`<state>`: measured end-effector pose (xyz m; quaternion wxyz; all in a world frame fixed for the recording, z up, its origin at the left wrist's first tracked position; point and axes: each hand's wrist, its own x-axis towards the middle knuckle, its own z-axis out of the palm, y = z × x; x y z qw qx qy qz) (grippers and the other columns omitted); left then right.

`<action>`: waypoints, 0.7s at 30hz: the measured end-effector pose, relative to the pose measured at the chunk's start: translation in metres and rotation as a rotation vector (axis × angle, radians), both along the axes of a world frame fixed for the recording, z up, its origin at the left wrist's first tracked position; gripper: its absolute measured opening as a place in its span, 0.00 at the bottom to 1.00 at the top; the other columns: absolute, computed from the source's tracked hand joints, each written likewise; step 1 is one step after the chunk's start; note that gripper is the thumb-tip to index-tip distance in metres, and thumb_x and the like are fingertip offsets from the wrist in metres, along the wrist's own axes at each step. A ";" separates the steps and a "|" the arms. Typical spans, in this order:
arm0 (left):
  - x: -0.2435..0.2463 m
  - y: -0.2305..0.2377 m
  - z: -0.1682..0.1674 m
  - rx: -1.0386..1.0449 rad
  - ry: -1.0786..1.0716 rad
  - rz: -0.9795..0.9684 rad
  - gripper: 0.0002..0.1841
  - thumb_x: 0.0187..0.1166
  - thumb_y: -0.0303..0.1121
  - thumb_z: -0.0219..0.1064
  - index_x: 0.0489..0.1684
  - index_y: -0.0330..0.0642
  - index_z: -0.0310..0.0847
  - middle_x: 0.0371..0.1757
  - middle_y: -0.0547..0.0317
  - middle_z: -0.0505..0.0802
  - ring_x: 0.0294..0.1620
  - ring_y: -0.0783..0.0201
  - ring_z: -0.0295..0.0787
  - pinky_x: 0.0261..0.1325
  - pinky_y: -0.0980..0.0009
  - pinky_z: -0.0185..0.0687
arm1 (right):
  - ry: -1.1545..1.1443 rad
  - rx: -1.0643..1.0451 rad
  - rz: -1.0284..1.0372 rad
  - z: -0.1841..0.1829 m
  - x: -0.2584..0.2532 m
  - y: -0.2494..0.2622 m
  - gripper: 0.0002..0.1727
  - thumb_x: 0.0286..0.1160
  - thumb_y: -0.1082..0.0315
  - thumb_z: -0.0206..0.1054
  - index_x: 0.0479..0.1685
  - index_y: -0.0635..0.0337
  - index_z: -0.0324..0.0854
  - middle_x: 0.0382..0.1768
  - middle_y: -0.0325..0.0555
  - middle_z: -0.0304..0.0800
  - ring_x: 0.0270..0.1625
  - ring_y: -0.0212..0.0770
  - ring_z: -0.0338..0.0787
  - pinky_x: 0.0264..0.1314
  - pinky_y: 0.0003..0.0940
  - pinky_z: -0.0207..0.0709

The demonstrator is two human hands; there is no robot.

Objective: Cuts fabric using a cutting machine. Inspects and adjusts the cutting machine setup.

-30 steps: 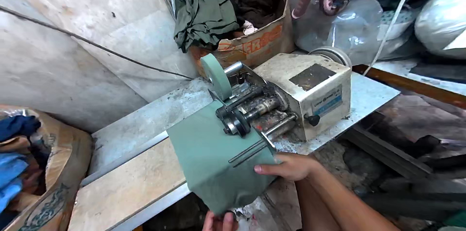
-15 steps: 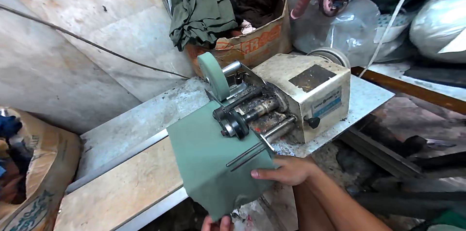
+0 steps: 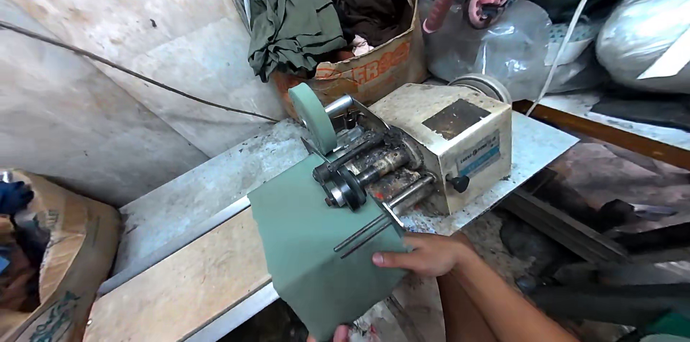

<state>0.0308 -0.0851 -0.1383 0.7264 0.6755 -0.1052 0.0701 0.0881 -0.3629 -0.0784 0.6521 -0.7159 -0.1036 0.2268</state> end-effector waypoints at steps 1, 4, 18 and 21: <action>0.000 0.000 -0.002 0.005 -0.010 0.027 0.07 0.80 0.33 0.72 0.51 0.53 0.88 0.44 0.77 0.97 0.43 0.78 0.93 0.51 0.75 0.91 | 0.009 -0.012 0.002 0.002 0.000 0.000 0.26 0.85 0.45 0.60 0.64 0.58 0.84 0.54 0.37 0.93 0.60 0.25 0.89 0.71 0.34 0.81; -0.002 0.004 -0.005 -0.014 -0.012 0.008 0.08 0.80 0.36 0.72 0.52 0.57 0.89 0.46 0.79 0.96 0.45 0.80 0.92 0.53 0.77 0.90 | 0.010 0.005 0.004 0.002 0.001 -0.001 0.26 0.85 0.44 0.60 0.63 0.57 0.84 0.54 0.36 0.93 0.59 0.24 0.89 0.71 0.33 0.81; -0.006 0.001 0.006 0.000 0.067 0.064 0.16 0.76 0.26 0.72 0.57 0.24 0.84 0.52 0.52 0.95 0.54 0.72 0.91 0.65 0.68 0.86 | -0.123 0.256 -0.081 -0.009 -0.003 0.007 0.09 0.82 0.54 0.67 0.56 0.30 0.86 0.51 0.13 0.94 0.54 0.15 0.90 0.63 0.22 0.84; -0.004 0.002 0.000 -0.067 0.030 0.069 0.12 0.78 0.31 0.72 0.49 0.29 0.86 0.47 0.57 0.95 0.51 0.74 0.90 0.62 0.70 0.86 | -0.093 0.255 -0.080 -0.005 -0.002 0.005 0.08 0.83 0.56 0.65 0.54 0.32 0.86 0.51 0.13 0.94 0.55 0.15 0.90 0.65 0.21 0.83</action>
